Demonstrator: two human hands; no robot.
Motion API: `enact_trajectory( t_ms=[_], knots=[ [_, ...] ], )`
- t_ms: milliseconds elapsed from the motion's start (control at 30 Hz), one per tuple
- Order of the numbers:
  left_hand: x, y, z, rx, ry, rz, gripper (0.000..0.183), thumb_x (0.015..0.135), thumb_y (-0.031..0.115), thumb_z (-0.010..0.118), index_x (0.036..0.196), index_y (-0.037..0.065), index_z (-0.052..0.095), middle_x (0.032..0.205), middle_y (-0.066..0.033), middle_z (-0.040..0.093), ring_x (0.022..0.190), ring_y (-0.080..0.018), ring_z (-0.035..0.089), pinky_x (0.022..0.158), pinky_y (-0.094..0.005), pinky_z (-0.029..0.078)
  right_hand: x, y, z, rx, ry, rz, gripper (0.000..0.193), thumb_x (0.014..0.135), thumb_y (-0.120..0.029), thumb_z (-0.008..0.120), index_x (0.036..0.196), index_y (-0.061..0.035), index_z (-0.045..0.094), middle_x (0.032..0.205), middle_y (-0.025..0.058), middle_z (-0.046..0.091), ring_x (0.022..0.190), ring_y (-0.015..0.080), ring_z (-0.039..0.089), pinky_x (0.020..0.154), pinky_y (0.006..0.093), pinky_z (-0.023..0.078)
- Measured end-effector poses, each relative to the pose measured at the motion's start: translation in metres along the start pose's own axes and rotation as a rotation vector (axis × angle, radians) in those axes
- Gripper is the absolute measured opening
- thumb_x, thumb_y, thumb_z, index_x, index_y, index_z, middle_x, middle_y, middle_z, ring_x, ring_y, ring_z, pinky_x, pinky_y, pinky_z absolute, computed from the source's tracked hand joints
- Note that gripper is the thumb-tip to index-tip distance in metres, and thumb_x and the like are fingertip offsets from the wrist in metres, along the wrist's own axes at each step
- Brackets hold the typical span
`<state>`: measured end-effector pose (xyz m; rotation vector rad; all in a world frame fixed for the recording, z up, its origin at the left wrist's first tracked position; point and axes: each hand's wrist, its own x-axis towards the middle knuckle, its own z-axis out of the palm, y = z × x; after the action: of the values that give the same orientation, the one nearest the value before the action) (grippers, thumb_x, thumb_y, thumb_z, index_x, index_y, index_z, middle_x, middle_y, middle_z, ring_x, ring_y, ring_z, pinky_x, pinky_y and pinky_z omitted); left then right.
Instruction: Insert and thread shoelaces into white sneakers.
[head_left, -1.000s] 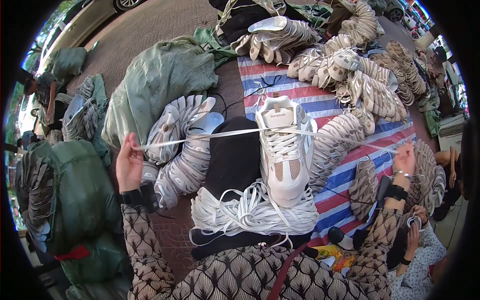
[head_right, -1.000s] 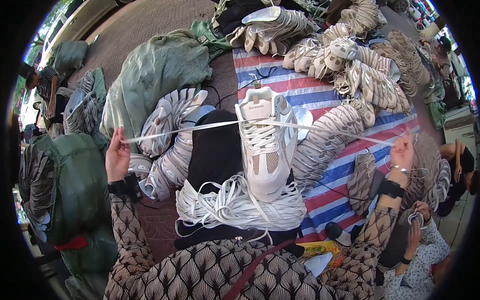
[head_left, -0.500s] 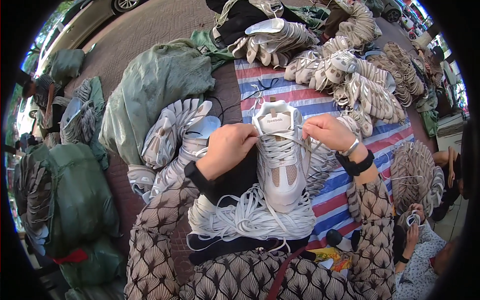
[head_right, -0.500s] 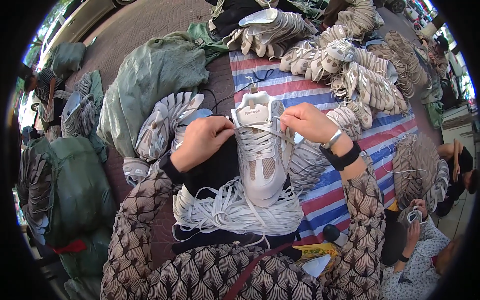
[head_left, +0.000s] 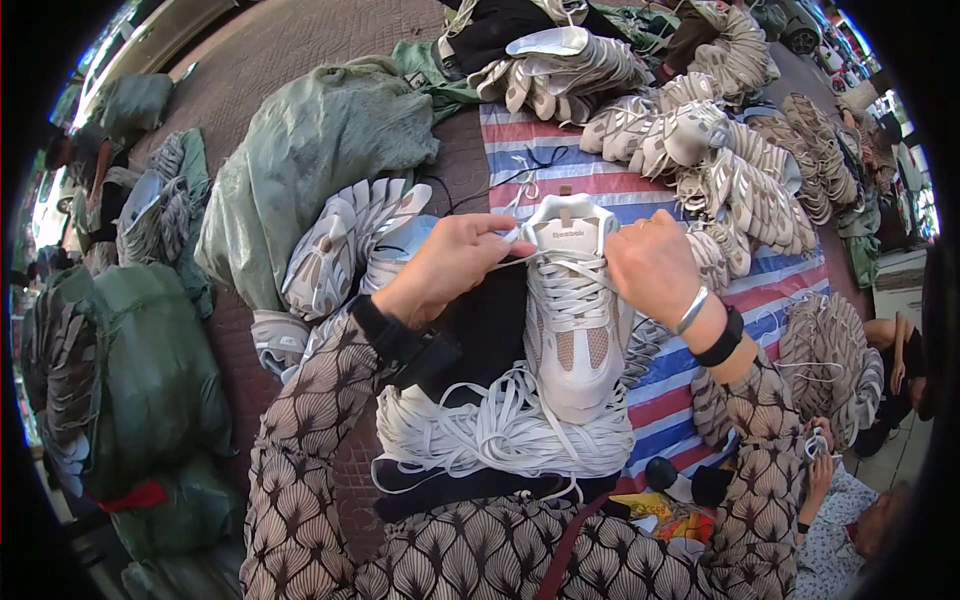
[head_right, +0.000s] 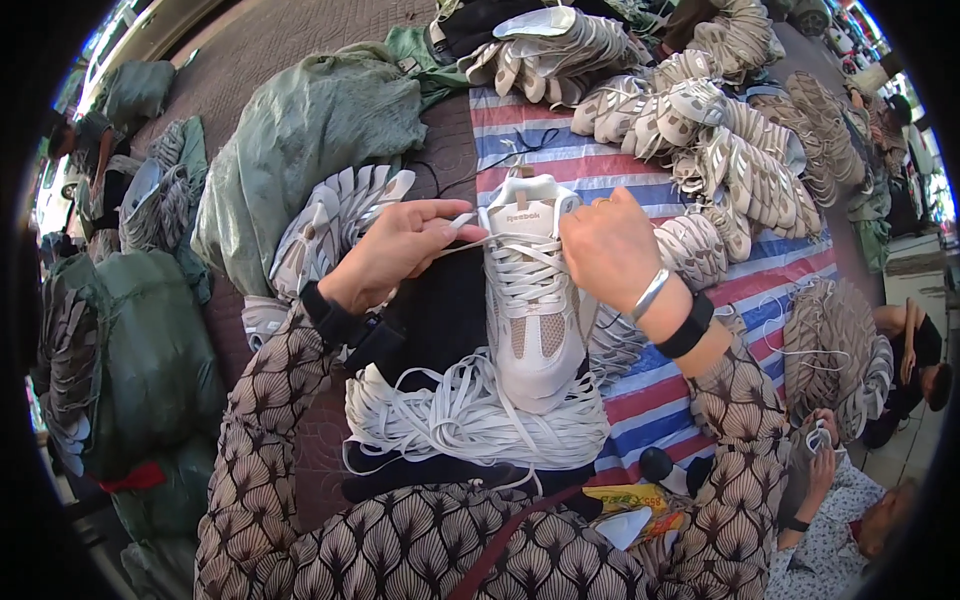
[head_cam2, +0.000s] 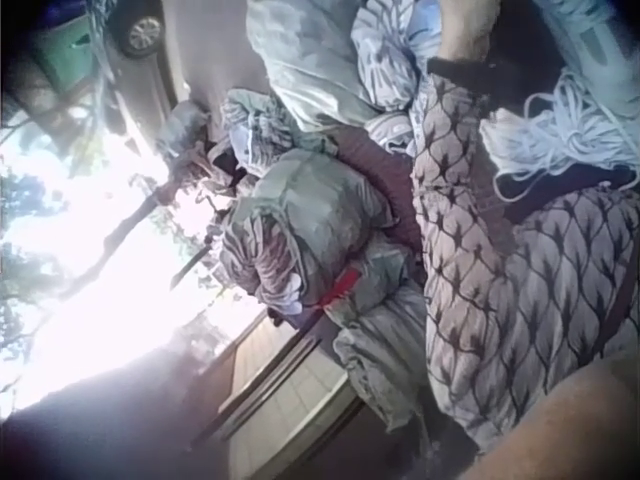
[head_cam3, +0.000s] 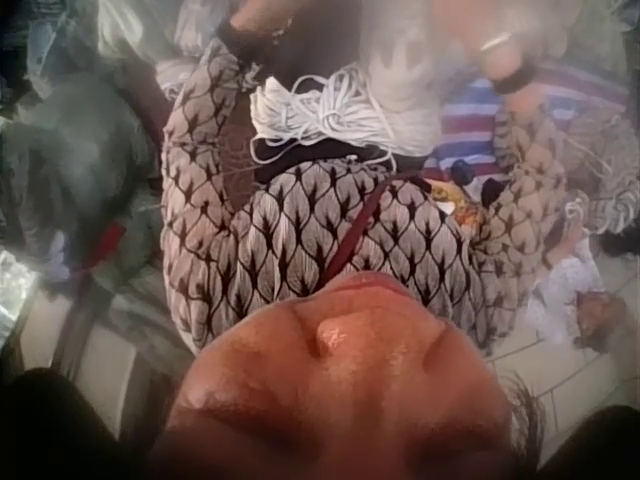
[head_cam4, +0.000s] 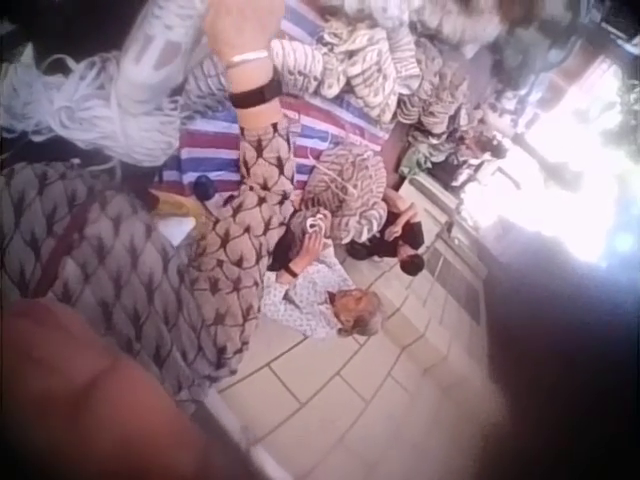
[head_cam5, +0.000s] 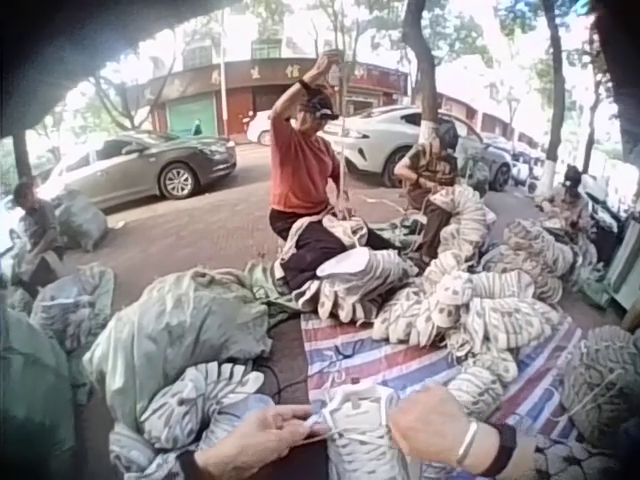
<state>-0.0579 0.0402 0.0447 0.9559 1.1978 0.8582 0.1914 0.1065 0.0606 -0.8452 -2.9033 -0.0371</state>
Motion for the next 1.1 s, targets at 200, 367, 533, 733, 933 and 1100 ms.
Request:
enact_trajectory(
  t_ms=[200, 367, 533, 733, 933, 1100],
  knots=[
    [-0.001, 0.005, 0.0, -0.087, -0.05, -0.222, 0.026, 0.089, 0.016, 0.061, 0.109, -0.001, 0.062, 0.092, -0.0044, 0.069, 0.052, 0.0017, 0.039, 0.044, -0.0136, 0.031, -0.004, 0.001, -0.01, 0.329, -0.089, 0.287, 0.011, 0.079, -0.016, 0.061, 0.081, -0.0069, 0.055, 0.069, 0.0087, 0.058, 0.069, 0.0295, 0.058, 0.065, 0.0408, 0.04],
    [0.002, -0.02, -0.006, -0.086, 0.001, -0.008, 0.018, 0.089, 0.009, 0.06, 0.1, -0.004, 0.063, 0.09, -0.0069, 0.069, 0.052, -0.0015, 0.047, 0.046, -0.017, 0.039, -0.001, -0.009, -0.013, 0.206, 0.286, 0.113, 0.013, 0.078, -0.007, 0.062, 0.088, -0.0014, 0.057, 0.089, 0.0125, 0.057, 0.078, 0.0295, 0.056, 0.068, 0.0377, 0.045],
    [-0.02, 0.003, -0.008, 0.001, -0.042, -0.022, 0.017, 0.091, 0.009, 0.058, 0.104, -0.001, 0.061, 0.094, -0.0083, 0.069, 0.059, -0.0026, 0.052, 0.051, -0.015, 0.042, 0.021, -0.035, -0.011, 0.898, 0.148, 0.187, 0.023, 0.08, -0.003, 0.061, 0.102, -0.0003, 0.06, 0.1, 0.0124, 0.059, 0.077, 0.021, 0.062, 0.067, 0.0297, 0.047],
    [-0.024, 0.009, -0.001, -0.097, -0.041, 0.066, 0.018, 0.089, 0.009, 0.059, 0.102, -0.003, 0.059, 0.087, -0.0095, 0.068, 0.057, -0.0041, 0.053, 0.049, -0.0172, 0.043, 0.037, -0.044, -0.004, 1.007, 0.036, 0.141, 0.009, 0.084, -0.007, 0.059, 0.085, -0.0007, 0.065, 0.069, 0.0053, 0.062, 0.057, 0.0118, 0.056, 0.056, 0.026, 0.045],
    [-0.014, 0.006, 0.001, 0.069, -0.11, 0.054, 0.016, 0.088, 0.01, 0.062, 0.1, 0.0, 0.059, 0.087, -0.0066, 0.068, 0.063, -0.0025, 0.055, 0.053, -0.0143, 0.04, 0.042, -0.048, -0.014, 1.19, -0.08, 0.359, 0.01, 0.087, -0.009, 0.058, 0.091, 0.0001, 0.06, 0.074, 0.0033, 0.063, 0.058, 0.0069, 0.057, 0.05, 0.0227, 0.045],
    [-0.013, 0.002, 0.001, -0.041, -0.101, 0.142, 0.014, 0.087, 0.007, 0.064, 0.098, 0.0, 0.059, 0.087, -0.0059, 0.068, 0.079, -0.0052, 0.062, 0.064, -0.0157, 0.046, 0.033, -0.043, -0.01, 1.404, -0.167, 0.519, 0.011, 0.088, -0.009, 0.059, 0.094, -0.0008, 0.06, 0.075, 0.0017, 0.063, 0.056, 0.0048, 0.056, 0.048, 0.018, 0.044]
  ],
)
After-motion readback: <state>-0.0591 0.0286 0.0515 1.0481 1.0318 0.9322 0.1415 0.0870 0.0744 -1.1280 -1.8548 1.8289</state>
